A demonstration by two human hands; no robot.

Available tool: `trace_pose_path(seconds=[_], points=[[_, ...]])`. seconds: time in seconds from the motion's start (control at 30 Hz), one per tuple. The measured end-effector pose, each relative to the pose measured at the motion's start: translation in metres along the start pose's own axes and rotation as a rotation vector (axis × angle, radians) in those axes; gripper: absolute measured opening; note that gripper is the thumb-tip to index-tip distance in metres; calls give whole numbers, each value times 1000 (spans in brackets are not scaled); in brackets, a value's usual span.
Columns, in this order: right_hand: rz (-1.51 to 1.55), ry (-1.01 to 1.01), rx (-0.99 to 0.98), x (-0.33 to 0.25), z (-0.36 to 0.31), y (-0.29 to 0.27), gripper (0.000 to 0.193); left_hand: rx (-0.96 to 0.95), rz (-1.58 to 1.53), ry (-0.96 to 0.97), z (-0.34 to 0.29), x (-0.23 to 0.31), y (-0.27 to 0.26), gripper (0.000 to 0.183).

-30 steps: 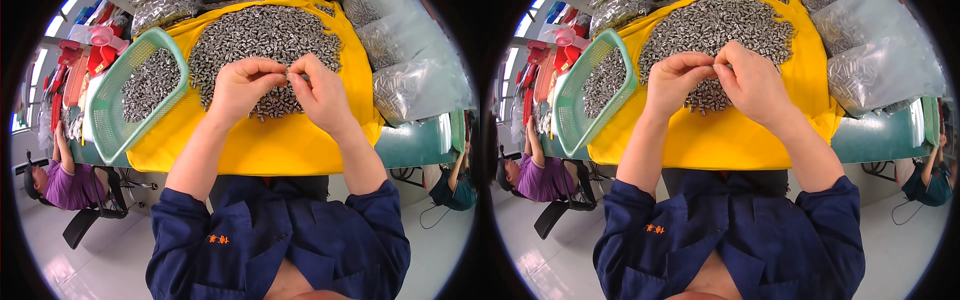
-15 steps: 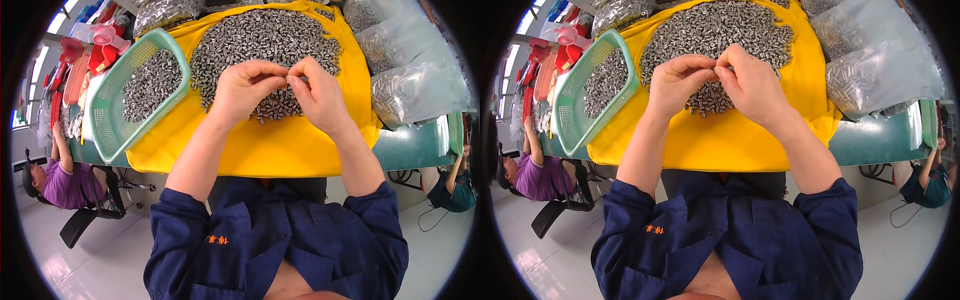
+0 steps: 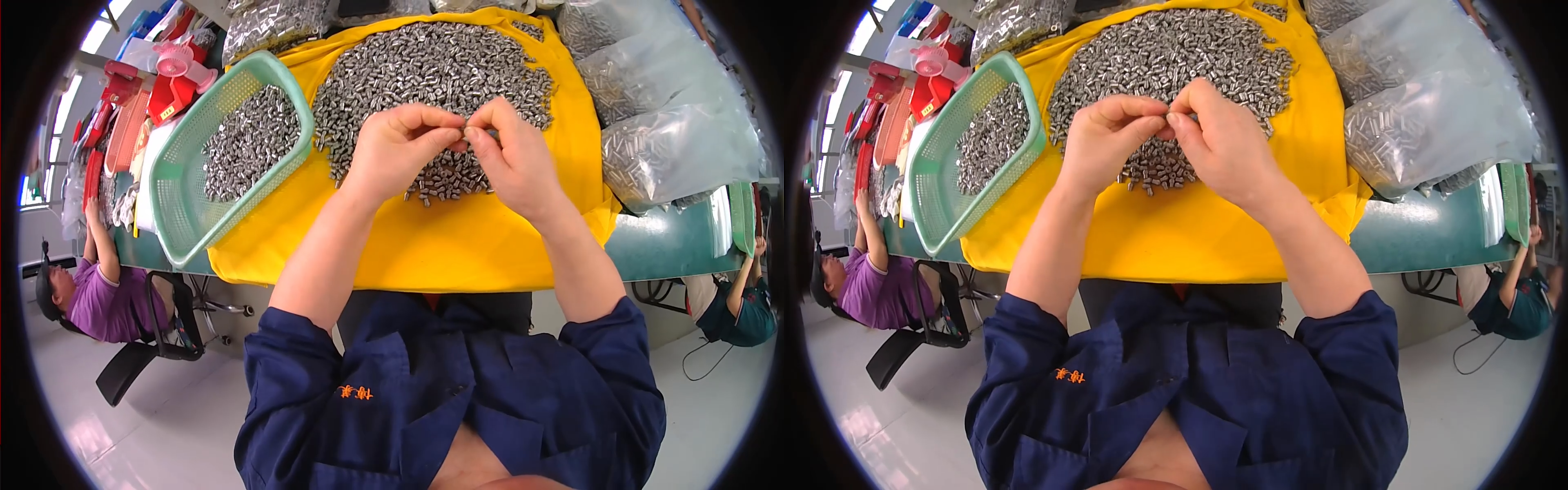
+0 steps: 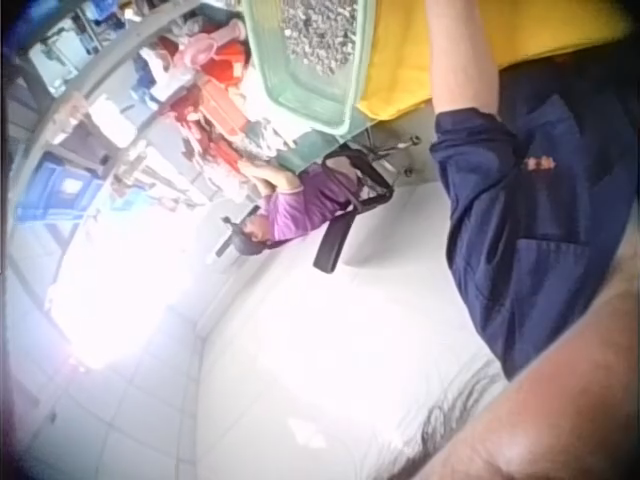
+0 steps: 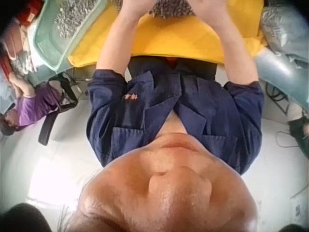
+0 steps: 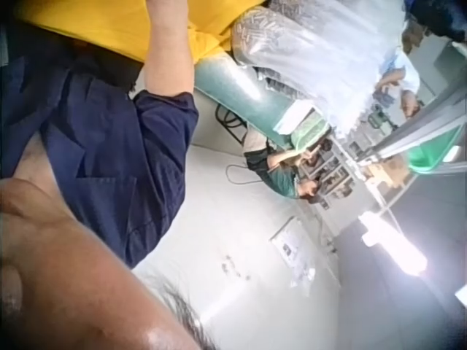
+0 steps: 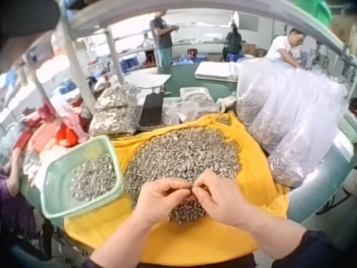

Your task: Sorting and inspecting small metal pins manually at a factory workbench.

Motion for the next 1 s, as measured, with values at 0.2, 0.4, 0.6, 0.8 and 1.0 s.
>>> trace_pose_path(seconds=[0.2,0.4,0.6,0.8,1.0], points=[[-119,-2,-37,1,-1,2,7,-46,656,340,-10,37,19,17],[-206,-64,-62,-7,-6,4,8,-155,1164,457,-23,46,44,6],[-112,-73,173,-6,1,-35,5,-60,786,315,-36,62,6,10],[160,44,73,8,0,-17,6,-60,30,47,-6,37,16,17],[339,-32,124,4,1,-22,6,-60,-447,-120,-8,3,21,23]])
Point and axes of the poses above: each hand's wrist, its own z-axis towards the middle knuckle, its own y-axis out of the palm, x = y × z, the point moved 10 cm from there along z, towards the middle knuckle, and after that the axes turned 10 degrees about -z, right-handed, at the moved point
